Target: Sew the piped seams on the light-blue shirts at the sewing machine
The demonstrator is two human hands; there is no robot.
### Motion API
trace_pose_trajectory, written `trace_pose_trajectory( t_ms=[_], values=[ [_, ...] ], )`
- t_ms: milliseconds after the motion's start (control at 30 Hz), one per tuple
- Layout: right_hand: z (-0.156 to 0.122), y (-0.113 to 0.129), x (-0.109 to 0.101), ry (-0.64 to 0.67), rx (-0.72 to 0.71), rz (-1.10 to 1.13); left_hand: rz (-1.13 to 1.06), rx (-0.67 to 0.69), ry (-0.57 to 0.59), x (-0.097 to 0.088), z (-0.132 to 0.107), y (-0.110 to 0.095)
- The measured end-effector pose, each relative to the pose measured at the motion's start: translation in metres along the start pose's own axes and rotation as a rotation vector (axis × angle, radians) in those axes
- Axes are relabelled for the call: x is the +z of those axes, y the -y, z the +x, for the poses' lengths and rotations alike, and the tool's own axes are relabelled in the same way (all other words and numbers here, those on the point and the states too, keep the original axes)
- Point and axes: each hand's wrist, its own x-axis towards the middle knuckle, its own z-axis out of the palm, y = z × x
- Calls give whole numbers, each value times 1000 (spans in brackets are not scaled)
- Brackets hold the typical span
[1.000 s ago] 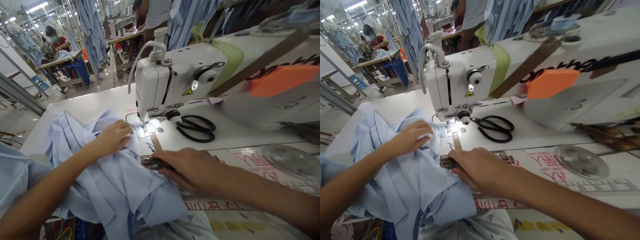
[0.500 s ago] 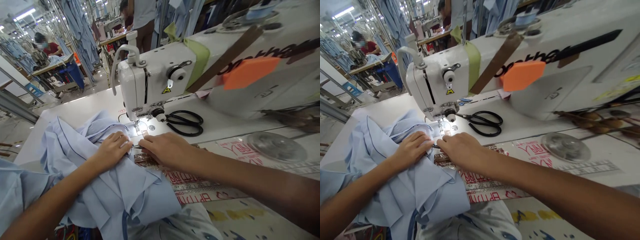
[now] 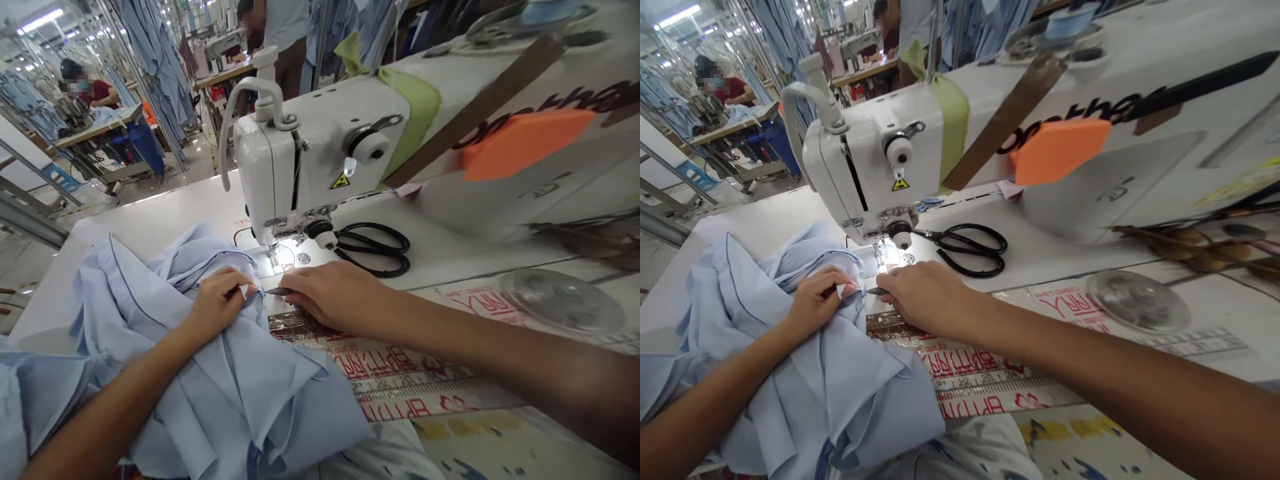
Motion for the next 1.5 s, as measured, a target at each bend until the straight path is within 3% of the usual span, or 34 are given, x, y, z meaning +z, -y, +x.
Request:
trace_pose_trajectory(
  t_ms=[133,267,1033,1500],
  values=[
    [7,7,1,22,9,-30,-71,-246,-2,0,2,3],
    [8,8,8,21,13,-62,-65,-344,-8,1,2,5],
    [8,-6,11,-25,-5,177,-82,-380,8,0,1,3],
    [9,-1,13,-20,4,130,-77,-391,5,1,2,3]
  ],
)
